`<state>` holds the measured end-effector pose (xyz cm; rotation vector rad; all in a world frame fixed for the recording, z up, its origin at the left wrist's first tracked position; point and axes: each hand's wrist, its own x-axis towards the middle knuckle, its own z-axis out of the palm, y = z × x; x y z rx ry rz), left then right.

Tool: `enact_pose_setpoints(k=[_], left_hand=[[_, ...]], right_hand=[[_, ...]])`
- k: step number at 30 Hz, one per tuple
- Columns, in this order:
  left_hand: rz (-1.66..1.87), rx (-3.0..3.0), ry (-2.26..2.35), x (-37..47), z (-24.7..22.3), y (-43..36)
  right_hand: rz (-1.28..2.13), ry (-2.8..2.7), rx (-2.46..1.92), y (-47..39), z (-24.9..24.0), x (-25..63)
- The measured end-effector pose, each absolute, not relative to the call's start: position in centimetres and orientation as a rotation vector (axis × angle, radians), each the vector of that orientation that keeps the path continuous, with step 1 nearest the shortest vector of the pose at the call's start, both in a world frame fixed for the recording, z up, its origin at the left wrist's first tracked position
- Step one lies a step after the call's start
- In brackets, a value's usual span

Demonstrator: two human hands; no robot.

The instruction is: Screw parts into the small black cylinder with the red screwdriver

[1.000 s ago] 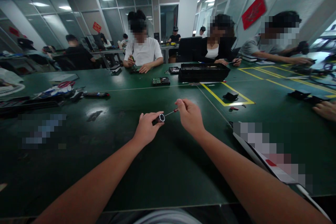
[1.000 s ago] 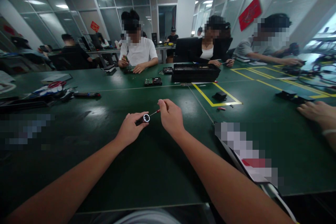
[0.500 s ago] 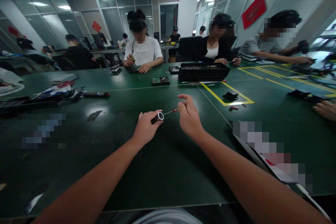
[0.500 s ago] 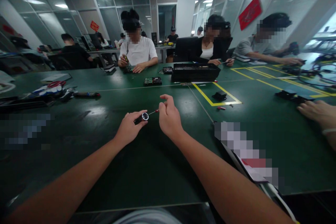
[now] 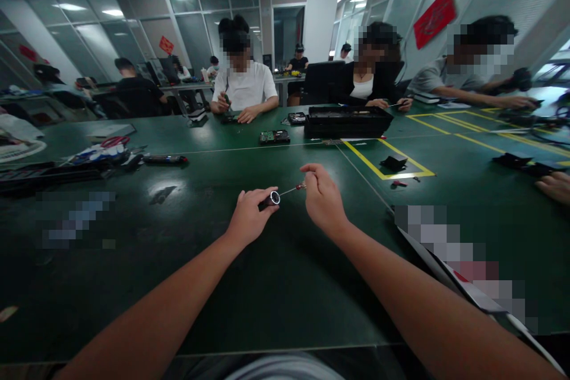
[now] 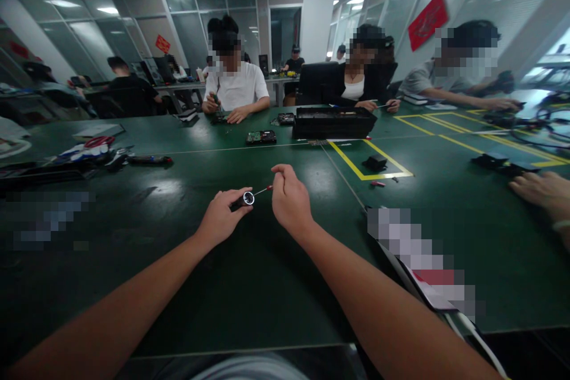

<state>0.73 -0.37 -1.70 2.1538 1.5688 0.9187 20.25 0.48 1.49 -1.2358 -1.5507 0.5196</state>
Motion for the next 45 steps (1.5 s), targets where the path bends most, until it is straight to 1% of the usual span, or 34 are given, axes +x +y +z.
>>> enact_pose_setpoints(k=[4,8,13,16,18,20,23,25,28,34,45], left_hand=[[0.926,2.152,1.569,0.7,-1.6,-0.4],[0.933,2.157,1.563,0.7,-1.7,-0.2],[0.963,2.142,1.585,0.6,-1.7,-0.2],[0.975,2.178,1.558,0.7,-1.4,-0.3],[0.98,2.266,1.515,0.9,-1.2,-0.3],[0.959,2.344,1.501,1.0,-1.1,-0.1],[0.853,2.334,1.547,1.0,-1.3,0.3],[0.8,2.295,1.563,0.9,-1.6,0.5],[0.817,2.263,1.576,0.8,-1.7,0.5],[0.888,2.223,1.548,1.1,-1.2,0.0],[0.943,2.188,1.562,1.1,-1.1,0.0]], right_hand=[[0.581,-1.565,-1.175,0.2,1.6,20.1],[0.563,-1.613,-1.231,0.1,1.9,20.0],[0.653,-1.497,-1.183,0.5,1.6,19.9],[0.752,-1.375,-1.111,1.4,0.7,19.8],[0.904,-1.146,-1.113,2.3,-0.1,19.9],[0.981,-0.977,-1.171,3.1,-0.9,20.1],[0.868,-0.921,-1.251,3.6,-1.4,20.4],[0.806,-0.977,-1.249,3.4,-1.2,20.4],[0.745,-1.1,-1.243,2.7,-0.8,20.1],[0.764,-1.206,-1.19,1.8,-0.2,19.6],[0.75,-1.23,-1.176,1.2,0.8,19.6]])
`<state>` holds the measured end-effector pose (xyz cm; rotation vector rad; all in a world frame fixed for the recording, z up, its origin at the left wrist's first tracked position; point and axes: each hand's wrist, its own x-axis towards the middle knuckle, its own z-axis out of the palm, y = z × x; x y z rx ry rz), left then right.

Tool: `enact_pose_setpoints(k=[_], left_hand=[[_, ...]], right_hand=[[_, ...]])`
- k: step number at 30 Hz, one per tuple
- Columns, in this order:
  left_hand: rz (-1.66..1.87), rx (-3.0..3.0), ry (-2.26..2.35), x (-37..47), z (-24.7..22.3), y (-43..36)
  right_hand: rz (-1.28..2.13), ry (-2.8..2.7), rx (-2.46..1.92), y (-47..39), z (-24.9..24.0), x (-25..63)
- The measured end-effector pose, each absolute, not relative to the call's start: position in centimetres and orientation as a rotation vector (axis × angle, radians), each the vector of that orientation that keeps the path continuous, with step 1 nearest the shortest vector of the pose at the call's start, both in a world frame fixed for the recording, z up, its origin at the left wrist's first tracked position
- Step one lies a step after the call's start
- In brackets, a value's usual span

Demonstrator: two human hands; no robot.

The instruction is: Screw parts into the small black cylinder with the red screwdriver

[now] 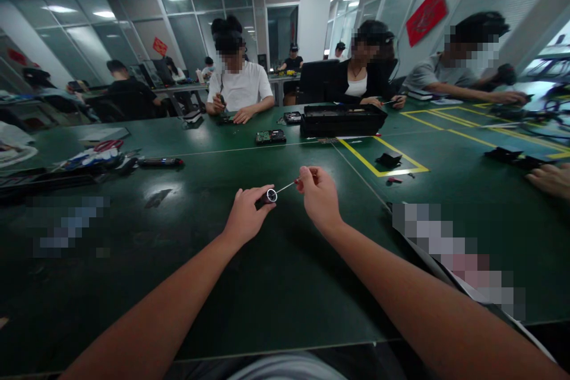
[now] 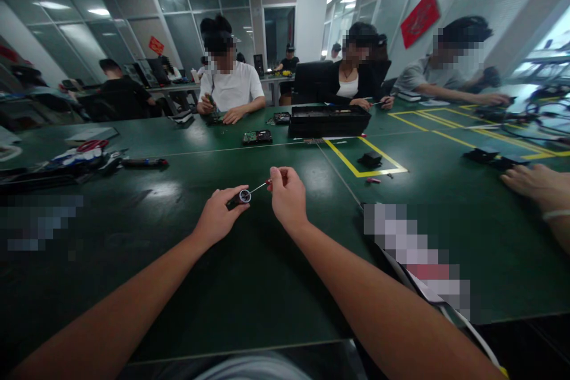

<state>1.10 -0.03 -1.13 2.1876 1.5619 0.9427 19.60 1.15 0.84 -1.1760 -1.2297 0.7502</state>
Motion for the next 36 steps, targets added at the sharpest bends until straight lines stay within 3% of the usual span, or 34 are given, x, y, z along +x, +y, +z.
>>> enact_pose_setpoints(k=[11,18,24,36], left_hand=[[1.002,2.191,1.516,0.92,-1.21,-0.15],[0.997,2.16,1.567,0.79,-1.17,-0.11],[1.019,2.154,1.575,0.26,-1.58,0.29],[1.009,2.178,1.572,0.15,-1.71,0.3]], right_hand=[[0.791,-1.153,-1.197,1.28,0.98,19.69],[0.598,-1.398,-1.249,0.43,1.9,20.15],[0.619,-1.599,-1.1,0.67,1.68,20.24],[0.635,-1.581,-1.195,1.14,1.26,20.4]])
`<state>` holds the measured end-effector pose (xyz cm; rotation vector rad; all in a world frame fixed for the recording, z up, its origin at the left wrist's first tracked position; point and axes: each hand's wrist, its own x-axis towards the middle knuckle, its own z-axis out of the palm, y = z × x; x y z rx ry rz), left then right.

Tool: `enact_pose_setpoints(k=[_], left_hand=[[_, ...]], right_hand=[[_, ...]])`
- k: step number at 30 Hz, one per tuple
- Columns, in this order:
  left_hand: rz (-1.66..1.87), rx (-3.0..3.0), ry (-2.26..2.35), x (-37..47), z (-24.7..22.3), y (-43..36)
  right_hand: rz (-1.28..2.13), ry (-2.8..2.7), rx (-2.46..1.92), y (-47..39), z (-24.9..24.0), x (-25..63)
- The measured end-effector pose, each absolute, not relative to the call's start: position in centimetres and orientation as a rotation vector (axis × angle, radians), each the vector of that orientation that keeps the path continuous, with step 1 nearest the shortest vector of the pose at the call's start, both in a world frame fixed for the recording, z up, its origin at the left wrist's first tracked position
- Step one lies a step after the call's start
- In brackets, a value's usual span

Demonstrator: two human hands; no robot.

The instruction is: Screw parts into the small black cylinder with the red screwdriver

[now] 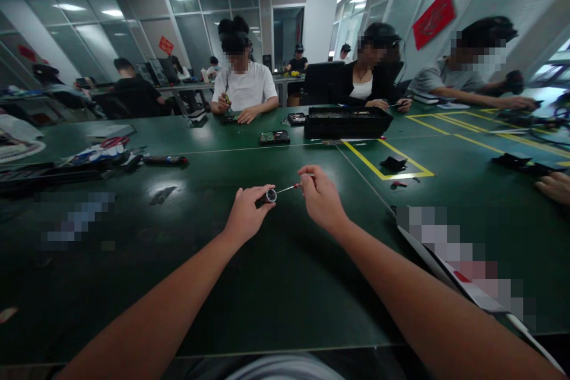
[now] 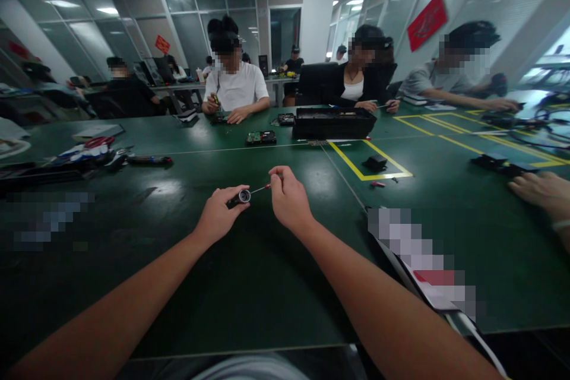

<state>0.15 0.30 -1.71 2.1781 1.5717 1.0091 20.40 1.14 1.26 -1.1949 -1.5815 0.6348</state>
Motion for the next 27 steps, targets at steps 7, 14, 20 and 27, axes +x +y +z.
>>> enact_pose_setpoints(k=[7,14,20,27], left_hand=[[1.0,2.17,1.577,0.1,-1.7,0.3],[1.078,2.356,1.613,0.3,-0.7,-0.3],[0.942,2.302,1.651,0.4,-1.1,0.1],[0.938,2.272,1.637,0.4,-1.2,0.2]], right_hand=[[0.71,-1.624,-1.096,0.5,1.5,20.2],[1.112,-1.119,-0.975,1.6,0.8,19.9],[1.067,-0.81,-1.079,2.8,-0.2,20.2],[0.829,-1.125,-1.126,1.9,-0.2,19.9]])
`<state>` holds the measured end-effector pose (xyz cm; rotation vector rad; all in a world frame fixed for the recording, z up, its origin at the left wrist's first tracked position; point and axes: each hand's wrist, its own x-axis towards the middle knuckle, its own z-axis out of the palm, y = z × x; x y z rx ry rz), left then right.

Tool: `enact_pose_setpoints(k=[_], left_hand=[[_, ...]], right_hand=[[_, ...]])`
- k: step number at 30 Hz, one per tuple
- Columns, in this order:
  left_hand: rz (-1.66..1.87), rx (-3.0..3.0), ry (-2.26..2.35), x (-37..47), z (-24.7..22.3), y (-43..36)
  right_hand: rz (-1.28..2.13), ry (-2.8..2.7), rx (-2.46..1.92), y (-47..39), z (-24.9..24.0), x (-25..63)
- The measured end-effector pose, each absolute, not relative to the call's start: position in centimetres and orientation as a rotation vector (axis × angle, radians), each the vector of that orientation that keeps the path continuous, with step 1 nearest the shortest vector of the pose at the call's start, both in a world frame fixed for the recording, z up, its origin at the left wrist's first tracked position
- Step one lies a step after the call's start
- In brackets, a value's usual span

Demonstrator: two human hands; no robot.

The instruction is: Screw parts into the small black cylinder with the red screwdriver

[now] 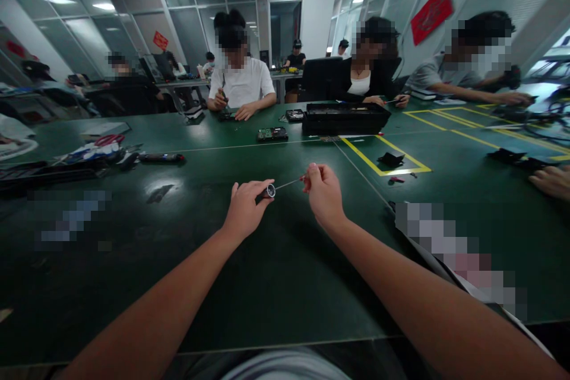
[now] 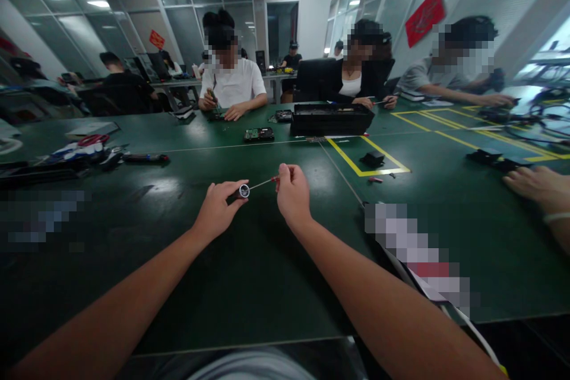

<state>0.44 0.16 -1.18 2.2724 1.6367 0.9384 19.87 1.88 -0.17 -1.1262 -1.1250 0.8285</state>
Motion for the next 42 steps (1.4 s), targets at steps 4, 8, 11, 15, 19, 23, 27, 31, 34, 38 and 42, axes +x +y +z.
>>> enact_pose_setpoints(k=[4,8,11,15,19,23,27,31,34,38,42], left_hand=[[0.928,2.291,1.606,0.6,-1.0,0.0],[0.923,2.309,1.595,0.6,-1.2,0.0],[0.902,2.328,1.594,0.5,-1.3,0.1],[0.862,2.336,1.605,0.4,-1.5,0.3],[0.859,2.298,1.631,0.4,-1.6,0.6],[0.849,2.293,1.633,0.5,-1.4,0.5],[0.84,2.309,1.619,0.6,-1.4,0.4],[0.83,2.298,1.605,0.6,-1.6,0.4],[0.836,2.29,1.6,0.5,-1.7,0.5],[0.838,2.283,1.599,0.4,-1.8,0.6],[0.838,2.283,1.593,0.4,-1.7,0.6]], right_hand=[[0.789,-1.197,-1.147,1.6,0.1,19.9],[0.694,-1.312,-1.189,1.1,0.7,20.0],[0.579,-1.43,-1.205,0.8,1.3,20.1],[0.388,-1.606,-1.212,0.5,1.8,20.2],[0.27,-1.653,-1.195,0.3,2.1,20.2],[0.295,-1.63,-1.188,0.2,2.1,20.0],[0.338,-1.644,-1.209,0.1,2.0,20.0],[0.351,-1.671,-1.224,0.1,2.1,20.1],[0.321,-1.674,-1.221,0.0,2.3,20.1],[0.284,-1.652,-1.228,0.0,2.4,20.1],[0.312,-1.691,-1.22,0.0,2.3,20.2]])
